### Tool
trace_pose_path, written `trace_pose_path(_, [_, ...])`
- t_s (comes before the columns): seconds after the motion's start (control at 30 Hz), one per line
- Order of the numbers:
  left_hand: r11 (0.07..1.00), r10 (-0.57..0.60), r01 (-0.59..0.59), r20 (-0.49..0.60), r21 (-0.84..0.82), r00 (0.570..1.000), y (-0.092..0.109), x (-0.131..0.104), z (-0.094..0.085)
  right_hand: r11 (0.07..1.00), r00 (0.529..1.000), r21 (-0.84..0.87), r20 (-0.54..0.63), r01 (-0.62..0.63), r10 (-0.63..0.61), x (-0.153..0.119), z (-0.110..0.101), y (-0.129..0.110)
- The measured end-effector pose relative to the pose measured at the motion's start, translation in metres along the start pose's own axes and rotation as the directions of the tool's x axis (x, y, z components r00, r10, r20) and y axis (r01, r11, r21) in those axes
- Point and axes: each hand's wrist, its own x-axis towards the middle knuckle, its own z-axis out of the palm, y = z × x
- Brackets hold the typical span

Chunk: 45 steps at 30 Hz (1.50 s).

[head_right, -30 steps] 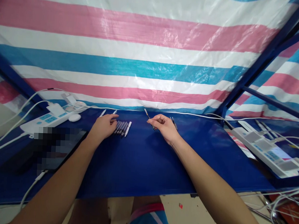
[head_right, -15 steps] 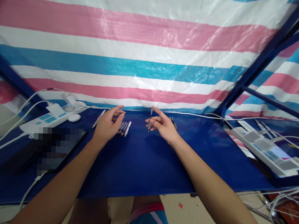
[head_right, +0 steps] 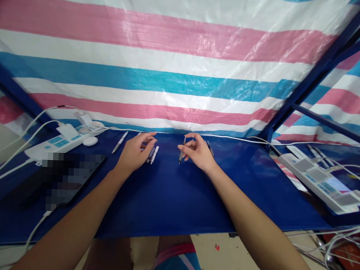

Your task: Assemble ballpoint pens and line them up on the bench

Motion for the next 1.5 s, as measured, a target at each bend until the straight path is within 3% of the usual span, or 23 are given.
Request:
trace_pose_path(0.27, [1.0, -0.025, 0.025, 0.014, -0.019, 1.0, -0.006, 0.001, 0.001, 0.987, 0.998, -0.148, -0.004, 0.057, -0.058, 0.001, -0.005, 0.002])
trace_pose_path(0.5, [0.999, -0.047, 0.047, -0.031, -0.004, 0.998, -0.021, 0.004, -0.004, 0.935, 0.98, -0.334, -0.109, 0.122, -0.167, 0.012, -0.034, 0.013])
trace_pose_path(0.67, [0.996, -0.054, 0.057, -0.041, 0.075, 0.998, -0.031, 0.006, -0.008, 0.726, 0.955, -0.673, -0.099, 0.143, -0.28, 0.023, -0.061, 0.016])
trace_pose_path(0.73, [0.994, -0.066, 0.07, -0.058, 0.082, 0.996, -0.036, 0.007, -0.011, 0.648, 0.952, -0.756, -0.124, 0.092, -0.28, 0.024, -0.076, 0.016])
trace_pose_path(0.87, [0.989, -0.116, 0.125, -0.103, 0.081, 0.988, -0.044, 0.009, -0.018, 0.531, 0.952, -0.838, -0.253, -0.125, -0.174, 0.022, -0.109, 0.018])
trace_pose_path(0.97, [0.986, -0.141, 0.149, -0.109, 0.071, 0.984, -0.047, 0.01, -0.021, 0.449, 0.943, -0.854, -0.325, -0.261, -0.069, 0.02, -0.12, 0.019])
trace_pose_path(1.07, [0.986, -0.13, 0.14, -0.105, 0.092, 0.986, -0.049, 0.01, -0.02, 0.462, 0.953, -0.848, -0.301, -0.258, -0.021, 0.02, -0.109, 0.016])
trace_pose_path(1.2, [0.986, -0.103, 0.114, -0.095, 0.123, 0.99, -0.05, 0.011, -0.018, 0.546, 0.981, -0.819, -0.188, -0.179, 0.039, 0.02, -0.071, 0.012])
trace_pose_path(1.33, [0.98, -0.095, 0.112, -0.108, 0.164, 0.99, -0.048, 0.013, -0.021, 0.444, 0.98, -0.876, -0.197, -0.189, 0.028, 0.017, -0.041, 0.011])
trace_pose_path(1.43, [0.978, -0.099, 0.121, -0.131, 0.17, 0.986, -0.046, 0.014, -0.024, 0.352, 0.969, -0.906, -0.245, -0.234, 0.014, 0.017, -0.037, 0.011])
trace_pose_path(1.5, [0.976, -0.091, 0.118, -0.148, 0.181, 0.985, -0.045, 0.015, -0.026, 0.337, 0.968, -0.913, -0.249, -0.231, -0.011, 0.019, -0.041, 0.011])
